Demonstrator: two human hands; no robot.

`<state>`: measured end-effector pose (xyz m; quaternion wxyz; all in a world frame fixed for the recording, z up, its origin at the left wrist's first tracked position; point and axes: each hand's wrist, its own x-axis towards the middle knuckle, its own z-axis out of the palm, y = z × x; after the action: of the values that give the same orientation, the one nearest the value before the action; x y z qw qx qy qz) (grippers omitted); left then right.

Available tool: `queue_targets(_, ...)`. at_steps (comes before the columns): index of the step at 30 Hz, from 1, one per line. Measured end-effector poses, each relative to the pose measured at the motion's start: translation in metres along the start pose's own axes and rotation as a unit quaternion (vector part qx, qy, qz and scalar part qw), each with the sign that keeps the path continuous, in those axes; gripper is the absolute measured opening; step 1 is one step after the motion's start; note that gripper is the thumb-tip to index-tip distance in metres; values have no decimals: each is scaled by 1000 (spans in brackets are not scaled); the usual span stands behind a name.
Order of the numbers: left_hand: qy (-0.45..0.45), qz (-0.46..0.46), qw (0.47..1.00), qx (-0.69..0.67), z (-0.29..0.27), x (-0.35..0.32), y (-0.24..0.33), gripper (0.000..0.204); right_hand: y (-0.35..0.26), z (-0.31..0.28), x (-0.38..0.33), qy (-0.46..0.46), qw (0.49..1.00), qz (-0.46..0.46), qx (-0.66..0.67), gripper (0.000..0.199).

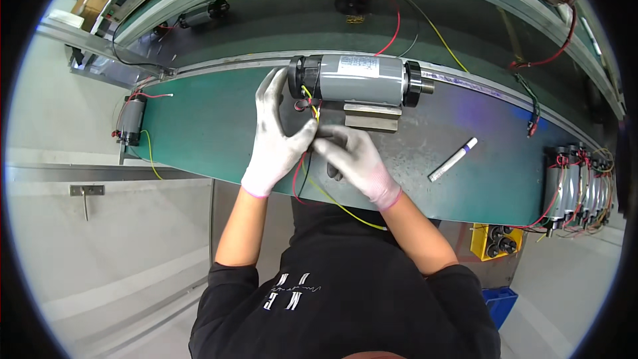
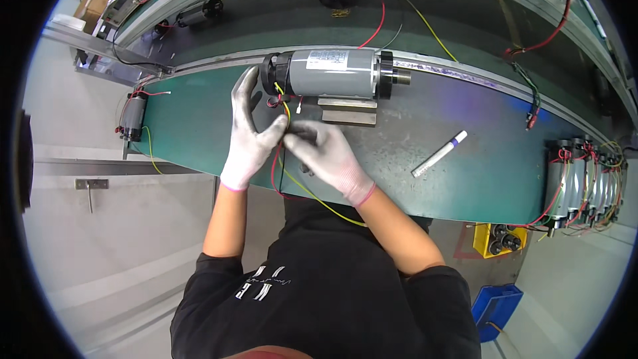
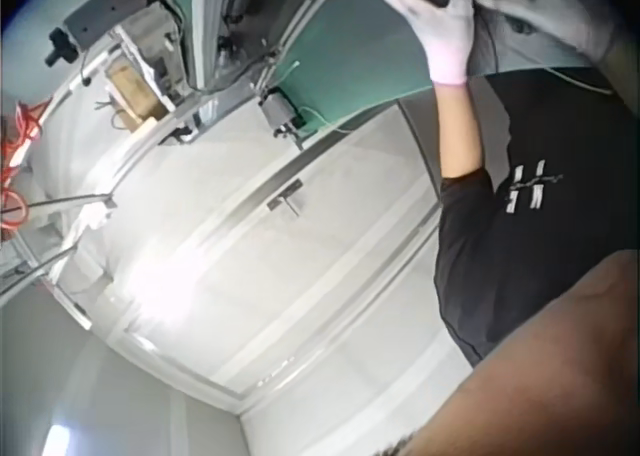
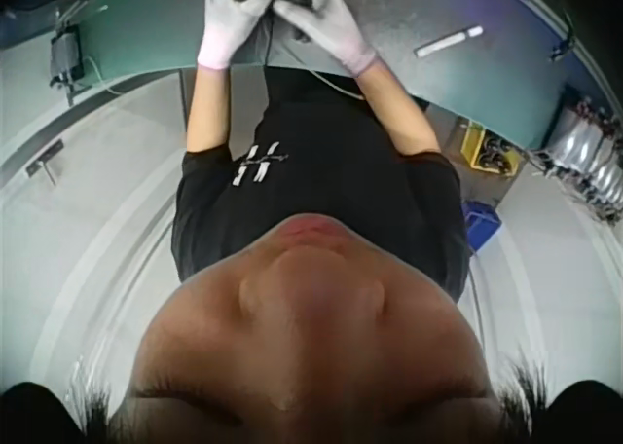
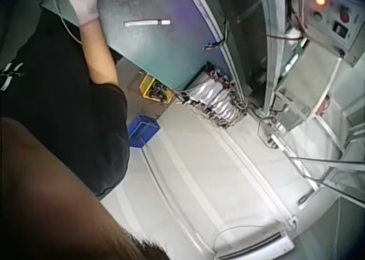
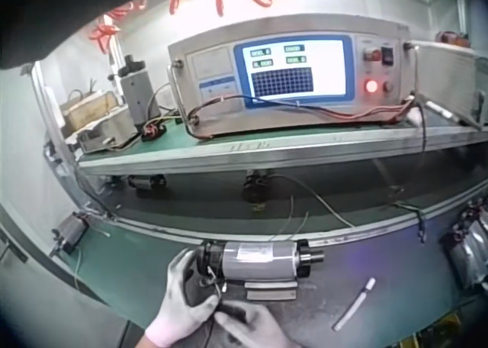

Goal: Manually assemble components of an electric motor and perform functional testing on an assembly line.

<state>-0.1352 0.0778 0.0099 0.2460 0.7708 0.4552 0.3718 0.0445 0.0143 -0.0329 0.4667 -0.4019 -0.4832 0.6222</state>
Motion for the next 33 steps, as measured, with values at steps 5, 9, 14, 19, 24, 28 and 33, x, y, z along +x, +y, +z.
queue_targets(5, -27, 2, 999, 42, -6, -11, 8, 96, 12, -10, 4, 15, 966, 89, 243, 35)
queue_targets(9, 38, 8, 995, 95, 24, -10, 19, 93, 23, -14, -1, 12, 983, 80, 166, 35)
queue_targets(14, 121, -4, 987, 107, 41, 2, 17, 87, 26, -14, 11, 5, 961, 111, 253, 31)
queue_targets(19, 99, 19, 990, 100, 23, 11, 9, 88, 7, 0, 26, 20, 928, 127, 349, 28)
queue_targets(24, 44, -16, 999, 21, -3, 11, 11, 84, 8, 9, 36, -12, 939, 104, 328, 24)
queue_targets(28, -20, 19, 997, 76, -18, 2, 5, 83, 14, 7, 35, -35, 981, 73, 179, 21)
queue_targets(33, -10, 31, 980, 198, -37, -14, -34, 82, -5, 2, 22, 5, 993, 76, 93, 20)
